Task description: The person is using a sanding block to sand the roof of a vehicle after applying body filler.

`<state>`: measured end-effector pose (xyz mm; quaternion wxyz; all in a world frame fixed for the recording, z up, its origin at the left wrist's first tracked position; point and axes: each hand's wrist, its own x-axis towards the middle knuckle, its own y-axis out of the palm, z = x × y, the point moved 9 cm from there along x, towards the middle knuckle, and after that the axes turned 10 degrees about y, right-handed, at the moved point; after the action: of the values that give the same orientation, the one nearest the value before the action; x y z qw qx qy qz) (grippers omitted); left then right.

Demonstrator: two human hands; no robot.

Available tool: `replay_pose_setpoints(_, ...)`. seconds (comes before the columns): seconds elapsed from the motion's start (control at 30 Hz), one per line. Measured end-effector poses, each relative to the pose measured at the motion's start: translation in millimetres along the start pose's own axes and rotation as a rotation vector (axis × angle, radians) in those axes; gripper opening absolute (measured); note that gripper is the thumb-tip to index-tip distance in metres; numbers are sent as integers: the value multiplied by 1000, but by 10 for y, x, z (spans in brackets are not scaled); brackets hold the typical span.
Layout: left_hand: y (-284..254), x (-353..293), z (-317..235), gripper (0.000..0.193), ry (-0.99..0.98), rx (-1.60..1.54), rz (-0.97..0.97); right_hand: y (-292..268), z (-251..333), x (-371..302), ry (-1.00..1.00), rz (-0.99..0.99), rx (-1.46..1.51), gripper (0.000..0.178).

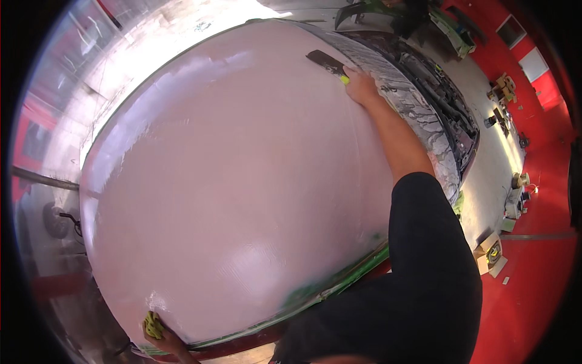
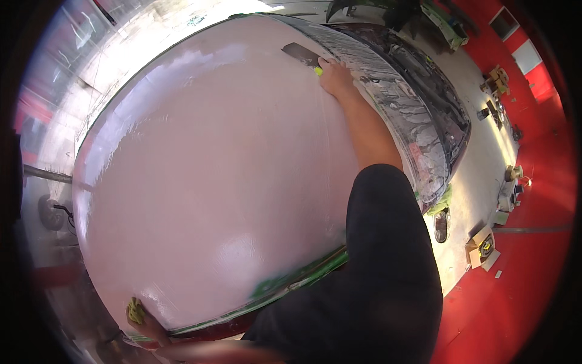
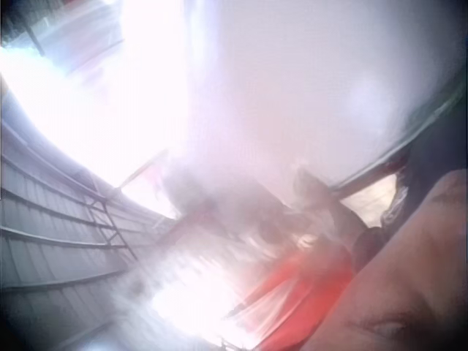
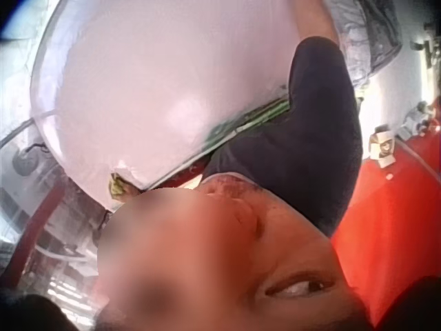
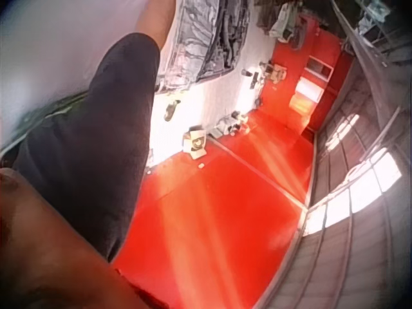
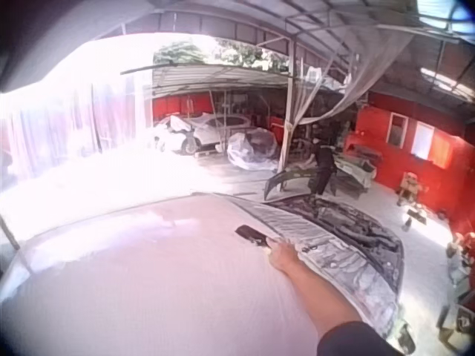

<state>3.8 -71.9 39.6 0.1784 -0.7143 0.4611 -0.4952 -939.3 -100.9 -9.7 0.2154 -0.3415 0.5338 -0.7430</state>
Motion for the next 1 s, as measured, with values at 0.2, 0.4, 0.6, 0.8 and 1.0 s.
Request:
replay_pose_setpoints(0.2, 106, -297, -811, 38, 144, 39, 6, -548, 276, -1415, -78, -20, 166, 52)
replay_pose_setpoints(0.4, 145, -197, -1126, 42, 162, 286, 27, -1388, 696, -3322, -356, 70, 229, 59)
replay_pose_setpoints(0.6, 291, -202, -1145, 47, 200, 214, 39, -810, -140, -2057, -48, 58, 36, 61)
replay_pose_setpoints(0.8, 227, -257, -1128, 48, 136, 232, 49, -388, 217, -1264, 318, 110, -171, 56)
replay_pose_setpoints(1.0, 198, -191, -1214, 50, 142, 249, 25, -726, 2499, -2514, -311, 31, 117, 52)
